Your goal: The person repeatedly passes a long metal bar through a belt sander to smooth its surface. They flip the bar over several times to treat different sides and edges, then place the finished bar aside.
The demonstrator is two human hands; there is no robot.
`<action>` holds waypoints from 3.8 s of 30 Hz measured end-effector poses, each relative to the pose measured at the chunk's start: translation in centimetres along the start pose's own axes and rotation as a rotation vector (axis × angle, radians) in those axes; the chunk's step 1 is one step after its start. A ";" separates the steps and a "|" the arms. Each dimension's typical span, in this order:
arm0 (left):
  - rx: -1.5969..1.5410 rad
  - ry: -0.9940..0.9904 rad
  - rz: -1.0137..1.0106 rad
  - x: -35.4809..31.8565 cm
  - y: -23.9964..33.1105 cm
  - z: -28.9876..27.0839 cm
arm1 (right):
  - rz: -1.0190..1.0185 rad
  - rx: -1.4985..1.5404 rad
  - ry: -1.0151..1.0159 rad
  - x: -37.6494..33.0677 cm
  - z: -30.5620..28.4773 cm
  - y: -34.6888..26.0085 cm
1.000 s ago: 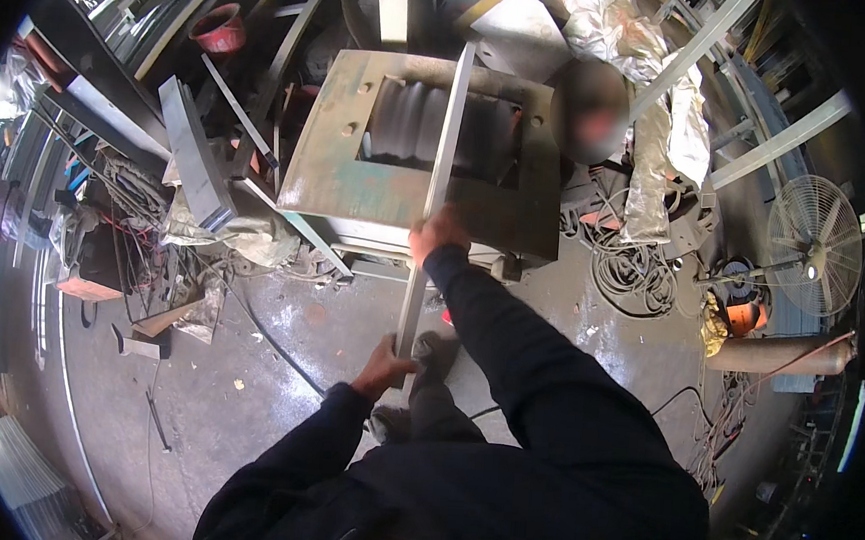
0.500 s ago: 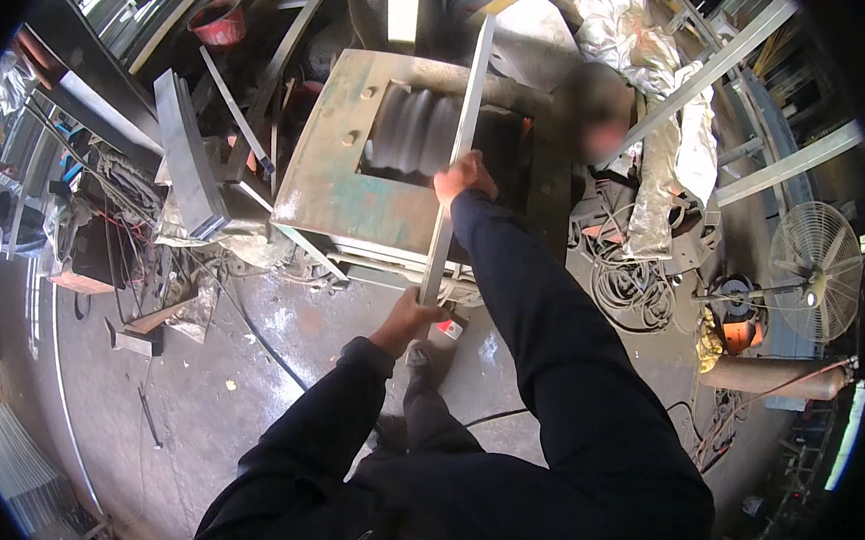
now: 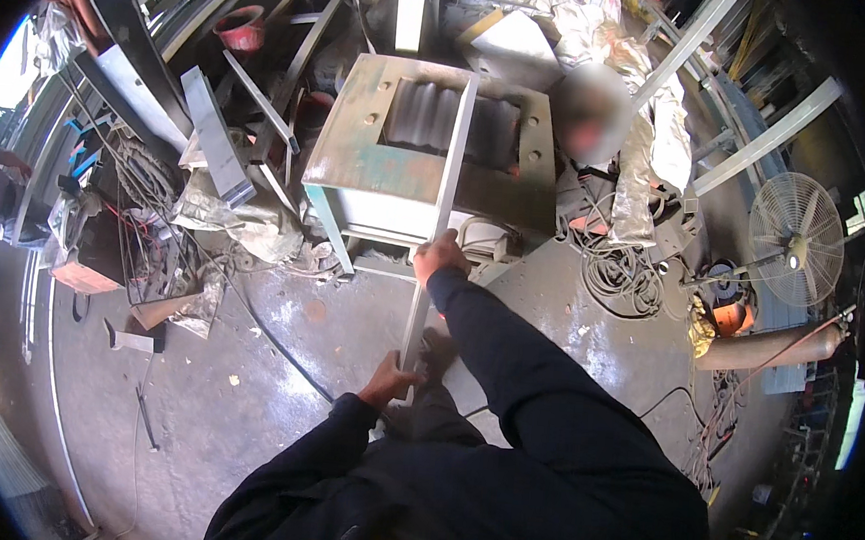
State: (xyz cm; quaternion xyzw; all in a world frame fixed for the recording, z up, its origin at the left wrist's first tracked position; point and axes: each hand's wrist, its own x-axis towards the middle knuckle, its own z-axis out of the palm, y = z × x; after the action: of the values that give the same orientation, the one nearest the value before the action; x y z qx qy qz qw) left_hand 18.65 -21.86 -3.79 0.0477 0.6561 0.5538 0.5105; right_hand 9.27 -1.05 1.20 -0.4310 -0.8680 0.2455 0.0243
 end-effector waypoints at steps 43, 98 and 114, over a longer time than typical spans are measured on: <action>-0.786 -0.533 -0.084 3.8 5.8 0.9 | -0.540 -0.186 0.141 4.9 -4.4 0.3; 0.302 -0.368 0.935 8.2 -0.7 -0.7 | -0.686 -0.200 0.273 4.0 -2.0 1.4; -0.223 -0.305 0.710 21.1 13.4 0.5 | -0.608 -0.233 0.182 23.3 -6.6 -2.4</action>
State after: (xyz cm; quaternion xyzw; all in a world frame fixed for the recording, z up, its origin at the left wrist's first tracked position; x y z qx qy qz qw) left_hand 2.27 -3.13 -6.30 0.2973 0.4515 0.7501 0.3809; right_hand -5.45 18.09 4.10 -0.1723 -0.9733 0.0869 0.1246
